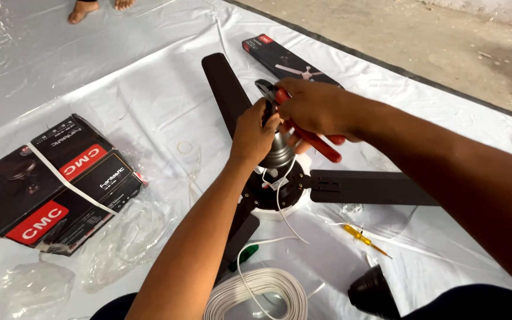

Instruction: The person sits on the floor assembling a ceiling fan, attaching the black motor housing and downrod to the fan's blade assembly, tightening connections with pliers, and joining the white electrical wires by hand.

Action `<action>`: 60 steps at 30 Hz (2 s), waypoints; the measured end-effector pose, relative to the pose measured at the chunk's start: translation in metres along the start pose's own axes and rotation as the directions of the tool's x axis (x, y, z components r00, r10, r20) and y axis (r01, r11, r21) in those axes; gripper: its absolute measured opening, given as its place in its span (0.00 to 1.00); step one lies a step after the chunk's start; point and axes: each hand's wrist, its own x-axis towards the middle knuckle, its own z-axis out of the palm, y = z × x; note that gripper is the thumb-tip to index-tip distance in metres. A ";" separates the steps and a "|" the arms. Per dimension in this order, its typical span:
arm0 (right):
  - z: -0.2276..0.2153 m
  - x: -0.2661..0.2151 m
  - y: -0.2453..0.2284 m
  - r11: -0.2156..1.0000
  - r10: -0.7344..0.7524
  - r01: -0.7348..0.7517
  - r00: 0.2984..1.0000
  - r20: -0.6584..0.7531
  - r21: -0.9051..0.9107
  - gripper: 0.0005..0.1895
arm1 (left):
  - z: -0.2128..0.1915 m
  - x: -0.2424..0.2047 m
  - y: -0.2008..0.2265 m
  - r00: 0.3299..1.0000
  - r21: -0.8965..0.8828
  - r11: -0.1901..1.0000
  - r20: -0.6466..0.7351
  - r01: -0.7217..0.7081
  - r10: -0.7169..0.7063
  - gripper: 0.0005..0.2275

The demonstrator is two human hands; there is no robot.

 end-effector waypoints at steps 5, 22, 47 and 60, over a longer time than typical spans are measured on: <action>0.002 0.002 0.007 0.997 -0.073 0.073 0.996 -0.052 -0.010 0.17 | -0.003 -0.003 0.009 1.000 0.027 0.999 0.001 -0.017 0.017 0.07; 0.010 0.004 0.011 0.995 -0.103 0.104 0.990 -0.092 0.010 0.14 | 0.000 0.000 -0.011 0.998 0.002 0.998 0.027 -0.065 0.065 0.11; 0.019 -0.006 0.007 0.993 -0.061 0.047 0.989 -0.132 -0.106 0.31 | 0.006 -0.003 -0.015 0.991 0.070 0.989 -0.027 -0.130 0.132 0.06; -0.004 0.000 0.005 0.993 -0.016 0.012 0.999 0.032 0.113 0.30 | 0.002 -0.003 -0.003 1.000 0.060 0.998 0.007 0.018 -0.019 0.06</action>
